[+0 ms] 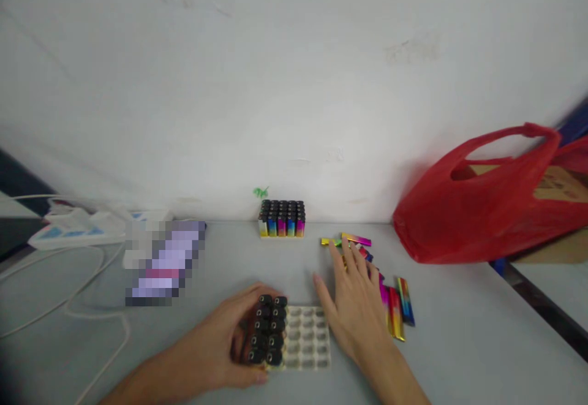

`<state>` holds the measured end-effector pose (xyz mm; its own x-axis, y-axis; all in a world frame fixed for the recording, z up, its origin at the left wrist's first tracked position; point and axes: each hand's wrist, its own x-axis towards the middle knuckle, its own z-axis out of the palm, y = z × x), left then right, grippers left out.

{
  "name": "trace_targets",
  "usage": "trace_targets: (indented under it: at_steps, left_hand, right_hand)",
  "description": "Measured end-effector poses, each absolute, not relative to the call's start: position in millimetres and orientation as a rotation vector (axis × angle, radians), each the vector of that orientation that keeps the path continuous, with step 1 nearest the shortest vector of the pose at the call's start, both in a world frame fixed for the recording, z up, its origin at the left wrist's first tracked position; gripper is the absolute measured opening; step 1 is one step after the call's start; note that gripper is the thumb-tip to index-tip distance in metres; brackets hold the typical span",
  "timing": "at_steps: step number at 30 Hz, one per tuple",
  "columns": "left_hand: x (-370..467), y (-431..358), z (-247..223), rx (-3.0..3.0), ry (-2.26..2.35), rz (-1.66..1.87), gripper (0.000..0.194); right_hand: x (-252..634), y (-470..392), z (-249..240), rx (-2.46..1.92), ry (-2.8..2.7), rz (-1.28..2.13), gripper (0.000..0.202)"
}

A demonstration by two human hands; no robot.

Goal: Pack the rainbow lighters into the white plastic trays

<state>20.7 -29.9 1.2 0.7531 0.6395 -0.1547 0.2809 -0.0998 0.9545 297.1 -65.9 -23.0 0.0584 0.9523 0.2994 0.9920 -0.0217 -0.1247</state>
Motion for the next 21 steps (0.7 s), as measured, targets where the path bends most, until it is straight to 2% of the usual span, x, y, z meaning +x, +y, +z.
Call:
trace_targets:
  at_steps: [6,13,16,21]
  left_hand:
    - [21,-34,-8,1.55,0.664,0.42,0.101]
    - [31,-46,-15,1.56,0.875,0.51,0.119]
    - [34,-47,-15,1.563,0.935,0.522,0.111]
    - [35,-44,-10,1.635,0.879,0.513,0.077]
  right_hand:
    - [306,-62,-25,-1.948,-2.05,-0.179,0.061]
    - [304,-60,-19,-1.766,-2.095,-0.187,0.038]
    - [301,-60,-19,-1.7,-2.106,-0.165,0.034]
    - [299,-60,-21,-1.688,-2.105,-0.099,0.022]
